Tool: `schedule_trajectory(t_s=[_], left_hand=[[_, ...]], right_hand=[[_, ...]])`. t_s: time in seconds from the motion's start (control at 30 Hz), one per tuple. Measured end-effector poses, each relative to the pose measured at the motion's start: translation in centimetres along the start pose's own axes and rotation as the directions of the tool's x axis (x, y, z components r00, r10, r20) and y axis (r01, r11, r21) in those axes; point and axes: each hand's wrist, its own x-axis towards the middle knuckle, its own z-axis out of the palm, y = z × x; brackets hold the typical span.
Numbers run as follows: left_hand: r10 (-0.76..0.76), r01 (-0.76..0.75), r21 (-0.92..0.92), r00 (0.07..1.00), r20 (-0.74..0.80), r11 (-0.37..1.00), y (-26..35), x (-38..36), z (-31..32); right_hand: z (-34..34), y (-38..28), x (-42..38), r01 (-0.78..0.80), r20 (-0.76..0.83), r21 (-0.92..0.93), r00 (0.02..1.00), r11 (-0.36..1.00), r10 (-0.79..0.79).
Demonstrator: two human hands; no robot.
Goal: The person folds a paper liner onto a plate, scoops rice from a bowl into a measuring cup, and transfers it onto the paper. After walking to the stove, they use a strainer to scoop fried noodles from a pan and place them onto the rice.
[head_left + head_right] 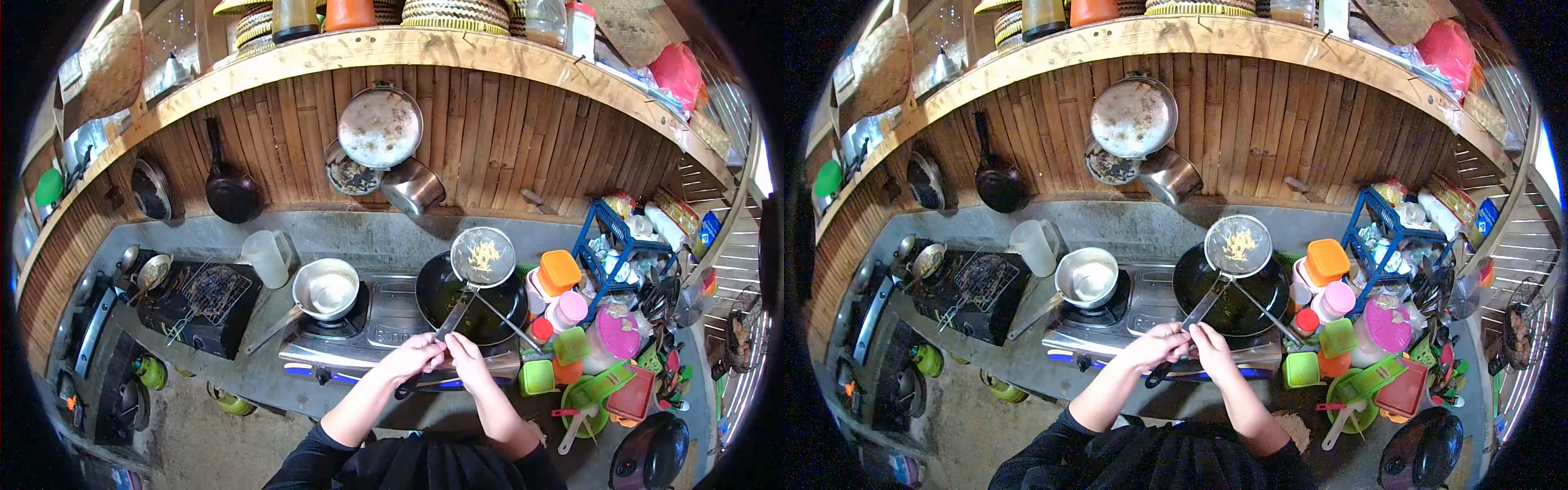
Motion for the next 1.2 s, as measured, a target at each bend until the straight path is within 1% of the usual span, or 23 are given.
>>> schedule_trajectory(t_s=[0.07,0.1,0.13,0.17,0.23,0.3,0.4,0.47,0.53,0.57,0.6,0.67,0.73,0.8,0.83,0.87,0.97,1.03,1.07,1.1,1.13,1.17,1.2], left_hand=[[0.007,-0.002,0.119,0.999,-0.045,0.993,-1.7,0.1,0.8],[-0.035,0.044,0.108,0.996,-0.086,0.993,-2.4,-0.1,1.2],[-0.003,0.01,0.079,0.997,-0.081,0.997,-3.7,0.0,1.2],[-0.025,0.031,0.067,0.996,-0.084,0.997,-4.6,0.2,1.0],[-0.048,0.053,0.057,0.996,-0.082,0.997,-3.8,0.1,1.4],[-0.04,0.04,0.12,0.999,-0.009,0.992,-2.3,0.2,1.6],[0.064,-0.065,-0.029,0.998,-0.022,0.997,-0.4,0.9,3.0],[0.066,-0.066,-0.067,0.998,-0.005,0.996,0.0,1.0,3.3],[0.03,-0.03,-0.107,1.0,0.0,0.994,-0.9,1.2,3.2],[0.008,-0.012,-0.135,0.999,-0.032,0.991,-1.5,0.9,3.6],[0.008,-0.009,-0.04,0.999,-0.042,0.999,-3.0,0.9,3.1],[-0.101,0.089,-0.115,0.99,-0.097,0.989,-3.7,0.3,3.6],[-0.105,0.092,-0.143,0.991,-0.082,0.985,-3.6,0.4,3.7],[0.014,-0.015,-0.027,0.998,-0.068,1.0,-2.2,1.0,3.9],[0.045,-0.046,-0.027,0.998,-0.036,0.999,-0.2,0.6,4.6],[0.092,-0.092,-0.009,0.996,-0.024,0.996,0.0,1.1,4.4],[0.092,-0.092,-0.035,0.996,-0.001,0.995,1.0,1.0,4.6],[-0.006,0.003,-0.097,0.999,-0.035,0.995,-0.5,0.8,4.3],[-0.037,0.033,-0.073,0.998,-0.055,0.997,-2.1,0.7,3.8],[-0.078,0.071,-0.122,0.995,-0.055,0.99,-3.5,0.5,3.5],[-0.118,0.108,-0.171,0.992,-0.053,0.979,-4.0,0.3,3.5],[-0.152,0.134,-0.199,0.985,-0.079,0.971,-4.2,0.2,3.6],[-0.155,0.136,-0.202,0.985,-0.08,0.97,-3.6,0.1,3.9]], right_hand=[[0.4,1.2,-0.3,0.076,-0.068,-0.015,0.995,0.997,-0.077],[0.1,2.6,-0.3,0.068,-0.082,0.055,0.995,0.996,-0.064],[-0.3,3.5,-0.4,0.025,-0.066,0.076,0.998,0.997,-0.02],[-0.9,4.4,-0.5,-0.021,-0.055,0.095,0.998,0.995,0.027],[-0.7,3.6,-0.7,-0.065,-0.049,0.115,0.996,0.991,0.071],[-0.5,1.8,-0.5,0.042,-0.06,0.132,0.998,0.99,-0.035],[-0.2,-1.7,-0.2,0.074,-0.029,0.103,0.997,0.992,-0.071],[-0.1,-2.4,-0.3,0.083,-0.026,0.126,0.996,0.989,-0.08],[-0.6,-0.8,0.1,0.126,-0.106,0.058,0.987,0.99,-0.12],[-1.1,0.6,-0.2,0.102,-0.123,0.046,0.988,0.994,-0.095],[-0.9,0.8,-1.2,0.036,-0.114,0.117,0.993,0.992,-0.022],[-1.4,3.2,-1.3,0.03,-0.2,0.049,0.98,0.998,-0.02],[-1.2,2.2,-1.7,-0.01,-0.204,0.045,0.979,0.999,0.019],[-1.2,0.1,-1.2,0.033,-0.121,0.038,0.992,0.999,-0.029],[-0.4,-0.9,-0.8,0.111,-0.175,0.036,0.979,0.993,-0.103],[-0.1,-2.7,-1.0,0.091,-0.16,0.049,0.984,0.995,-0.082],[0.3,-3.3,-0.9,0.147,-0.19,0.024,0.972,0.989,-0.14],[-0.6,-0.6,-0.9,0.089,-0.205,0.01,0.975,0.996,-0.085],[-1.0,0.9,-1.3,0.018,-0.198,0.04,0.98,0.999,-0.01],[-1.1,2.3,-1.4,0.018,-0.227,0.021,0.974,1.0,-0.013],[-1.0,3.1,-1.6,0.017,-0.255,0.002,0.967,1.0,-0.016],[-1.5,3.4,-1.8,-0.079,-0.241,0.0,0.967,0.997,0.076],[-1.5,2.9,-1.8,-0.083,-0.242,0.0,0.967,0.997,0.08]])
